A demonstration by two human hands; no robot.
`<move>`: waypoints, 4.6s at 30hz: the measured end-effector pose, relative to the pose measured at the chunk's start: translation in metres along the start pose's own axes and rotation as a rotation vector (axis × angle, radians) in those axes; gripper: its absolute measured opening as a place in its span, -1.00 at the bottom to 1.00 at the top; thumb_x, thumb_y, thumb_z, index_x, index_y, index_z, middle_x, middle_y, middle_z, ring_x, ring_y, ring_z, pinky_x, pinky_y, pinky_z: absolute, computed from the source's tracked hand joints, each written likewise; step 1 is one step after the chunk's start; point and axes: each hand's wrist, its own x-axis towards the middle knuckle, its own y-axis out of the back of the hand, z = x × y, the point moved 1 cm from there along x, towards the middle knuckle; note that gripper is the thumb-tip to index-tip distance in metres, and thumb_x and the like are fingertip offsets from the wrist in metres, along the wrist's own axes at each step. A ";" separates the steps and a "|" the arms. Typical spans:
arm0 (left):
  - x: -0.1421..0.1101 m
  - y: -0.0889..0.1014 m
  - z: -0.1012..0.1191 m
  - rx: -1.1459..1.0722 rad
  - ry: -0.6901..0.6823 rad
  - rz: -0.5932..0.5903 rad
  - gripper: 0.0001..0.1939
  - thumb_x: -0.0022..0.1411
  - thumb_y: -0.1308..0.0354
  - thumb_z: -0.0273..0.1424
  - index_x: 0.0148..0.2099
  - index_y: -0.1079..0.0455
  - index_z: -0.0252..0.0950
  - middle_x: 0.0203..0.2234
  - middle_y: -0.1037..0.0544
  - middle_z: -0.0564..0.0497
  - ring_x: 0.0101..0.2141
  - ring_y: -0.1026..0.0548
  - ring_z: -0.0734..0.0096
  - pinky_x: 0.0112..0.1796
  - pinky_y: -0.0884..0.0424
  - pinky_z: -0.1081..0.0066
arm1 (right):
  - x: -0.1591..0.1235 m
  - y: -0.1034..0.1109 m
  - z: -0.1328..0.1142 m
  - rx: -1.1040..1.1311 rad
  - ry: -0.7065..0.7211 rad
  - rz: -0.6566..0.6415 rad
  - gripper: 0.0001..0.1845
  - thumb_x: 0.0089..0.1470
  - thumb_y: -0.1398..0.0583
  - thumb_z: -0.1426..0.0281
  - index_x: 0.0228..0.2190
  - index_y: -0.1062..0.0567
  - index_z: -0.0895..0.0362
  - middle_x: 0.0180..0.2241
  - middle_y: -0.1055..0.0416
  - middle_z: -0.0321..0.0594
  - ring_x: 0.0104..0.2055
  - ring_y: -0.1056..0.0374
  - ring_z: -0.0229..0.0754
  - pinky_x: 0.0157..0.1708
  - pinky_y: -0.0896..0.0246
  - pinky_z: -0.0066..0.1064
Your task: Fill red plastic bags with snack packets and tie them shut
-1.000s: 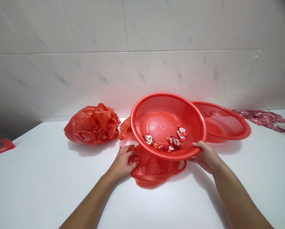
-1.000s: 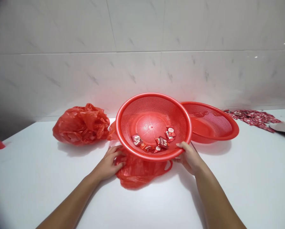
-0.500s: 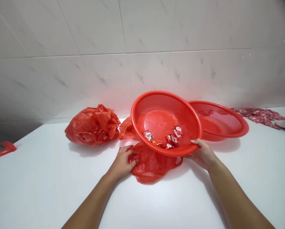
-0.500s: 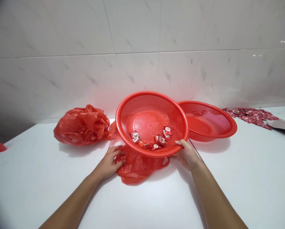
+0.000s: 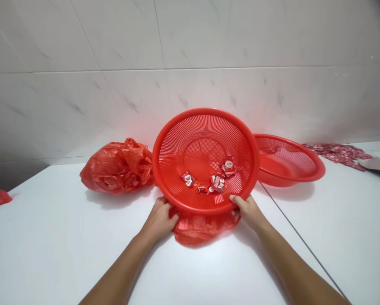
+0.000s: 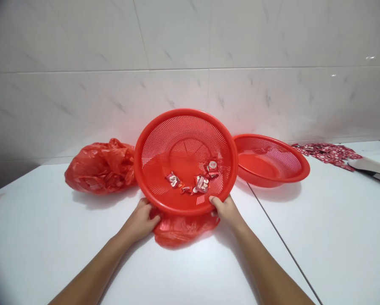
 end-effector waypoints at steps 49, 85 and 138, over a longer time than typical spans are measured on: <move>-0.002 -0.014 0.028 -0.755 0.180 0.007 -0.15 -0.04 -0.22 -0.49 0.36 -0.31 -0.18 -0.10 -0.52 -0.03 -0.35 -0.43 0.46 -0.35 -0.40 0.44 | 0.011 0.084 -0.058 0.598 0.343 0.568 -0.57 0.10 -0.07 -0.03 -0.17 -0.49 -0.05 -0.05 -0.63 -0.12 -0.03 -0.54 0.06 -0.13 -0.51 -0.12; -0.021 -0.028 0.073 -0.541 -0.147 -0.130 -0.48 0.35 -0.03 -0.53 0.29 -0.43 -0.11 0.14 -0.57 -0.07 0.00 -0.56 0.25 0.05 -0.49 0.20 | -0.063 0.138 -0.027 0.614 -0.053 0.776 -0.64 0.04 -0.31 0.16 -0.23 -0.32 0.03 -0.27 -0.37 -0.27 -0.41 -0.40 -0.26 -0.59 -0.33 -0.50; 0.036 0.143 0.133 -0.344 0.129 0.549 -0.77 0.22 -0.38 -0.32 -0.06 -0.67 -0.18 0.15 -0.61 -0.07 0.07 -0.63 0.05 0.10 -0.62 0.05 | 0.004 0.011 -0.182 -0.261 0.413 0.053 -0.32 0.03 -0.46 0.15 0.14 -0.49 0.06 -0.10 -0.65 -0.09 -0.13 -0.58 -0.05 -0.30 -0.49 -0.33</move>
